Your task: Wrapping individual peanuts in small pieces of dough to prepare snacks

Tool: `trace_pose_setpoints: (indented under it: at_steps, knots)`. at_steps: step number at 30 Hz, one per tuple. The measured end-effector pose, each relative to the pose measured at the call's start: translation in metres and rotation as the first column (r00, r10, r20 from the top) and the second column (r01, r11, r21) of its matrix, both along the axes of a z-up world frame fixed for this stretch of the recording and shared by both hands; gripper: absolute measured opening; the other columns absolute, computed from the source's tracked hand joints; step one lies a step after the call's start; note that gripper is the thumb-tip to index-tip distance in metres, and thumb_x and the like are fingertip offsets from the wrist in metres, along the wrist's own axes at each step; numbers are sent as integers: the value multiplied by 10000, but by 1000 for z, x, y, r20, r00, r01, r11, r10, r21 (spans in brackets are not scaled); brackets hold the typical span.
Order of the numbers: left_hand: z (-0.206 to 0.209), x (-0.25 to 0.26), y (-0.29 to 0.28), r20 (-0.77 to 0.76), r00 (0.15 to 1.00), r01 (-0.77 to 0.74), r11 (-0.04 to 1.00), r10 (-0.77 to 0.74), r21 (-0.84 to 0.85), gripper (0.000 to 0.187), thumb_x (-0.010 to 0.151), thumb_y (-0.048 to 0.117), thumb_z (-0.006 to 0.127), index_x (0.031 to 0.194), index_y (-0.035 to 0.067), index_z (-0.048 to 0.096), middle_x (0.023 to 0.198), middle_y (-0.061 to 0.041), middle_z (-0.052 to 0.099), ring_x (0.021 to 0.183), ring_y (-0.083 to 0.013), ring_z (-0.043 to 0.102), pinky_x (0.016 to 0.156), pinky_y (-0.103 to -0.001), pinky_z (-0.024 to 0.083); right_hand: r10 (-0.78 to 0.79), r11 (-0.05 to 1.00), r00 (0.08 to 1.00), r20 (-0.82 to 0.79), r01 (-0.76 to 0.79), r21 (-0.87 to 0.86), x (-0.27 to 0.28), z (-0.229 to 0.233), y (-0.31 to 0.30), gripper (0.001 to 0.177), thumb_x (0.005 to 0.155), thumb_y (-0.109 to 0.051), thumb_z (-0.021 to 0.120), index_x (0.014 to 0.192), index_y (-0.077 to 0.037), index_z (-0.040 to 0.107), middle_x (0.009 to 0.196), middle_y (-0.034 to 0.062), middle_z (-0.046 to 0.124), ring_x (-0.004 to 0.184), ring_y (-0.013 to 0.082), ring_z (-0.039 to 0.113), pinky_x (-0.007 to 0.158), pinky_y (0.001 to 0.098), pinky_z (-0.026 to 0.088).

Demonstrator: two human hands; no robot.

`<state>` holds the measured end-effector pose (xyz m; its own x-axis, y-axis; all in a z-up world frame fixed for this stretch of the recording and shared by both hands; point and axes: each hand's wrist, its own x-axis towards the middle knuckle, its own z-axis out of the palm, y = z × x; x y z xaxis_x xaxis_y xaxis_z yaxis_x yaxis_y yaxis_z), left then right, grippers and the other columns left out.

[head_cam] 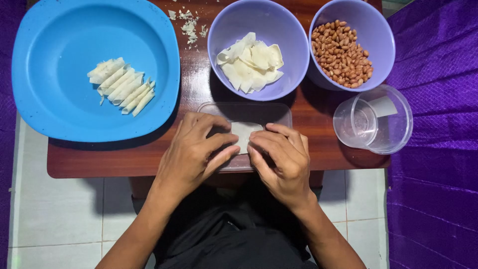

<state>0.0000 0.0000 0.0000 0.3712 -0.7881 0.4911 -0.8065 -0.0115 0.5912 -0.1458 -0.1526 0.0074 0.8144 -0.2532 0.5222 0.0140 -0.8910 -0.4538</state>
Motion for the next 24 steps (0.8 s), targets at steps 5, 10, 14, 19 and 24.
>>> trace_pose_setpoints:
  at_steps: [5,10,14,19,24]
  knots:
    - [0,0,0,-5,1000,-4,1000,4,-9,161,953,184,762,1032,49,722,1088,-103,637,976,-302,540,851,-392,473,2,999,1000,-11,-3,-40,0,1,2,95,945,-140,749,1024,-91,728,1053,32,778,1077,294,685,929,383,418]
    - [-3,-1,3,-6,1000,15,999,-15,-34,188,938,209,777,1031,60,712,1083,-109,630,1005,-310,564,895,-419,453,19,1000,1000,-7,-19,-22,-2,-1,0,101,956,-134,729,1048,-93,718,1087,43,764,1078,302,677,941,406,430]
    - [3,-1,1,-37,999,3,998,-5,-63,203,935,204,768,1070,59,725,1106,-122,634,1026,-310,576,914,-403,482,16,995,997,81,-24,92,-5,13,-2,74,935,-101,732,974,-53,691,1053,101,747,1014,290,696,896,378,477]
    - [36,-5,-8,-63,998,7,993,-15,-117,179,939,157,730,1087,59,732,1035,-114,643,928,-269,602,862,-357,473,55,977,981,184,-90,191,-26,49,-36,89,873,-38,783,904,2,710,889,124,742,804,256,715,793,346,560]
    - [87,3,-60,110,981,180,961,-160,-211,173,981,60,718,1142,3,694,968,-156,637,884,-303,582,812,-396,452,36,992,994,-105,-48,-115,-9,116,-132,153,1006,-66,686,1109,26,751,1123,177,770,1017,294,745,899,392,559]
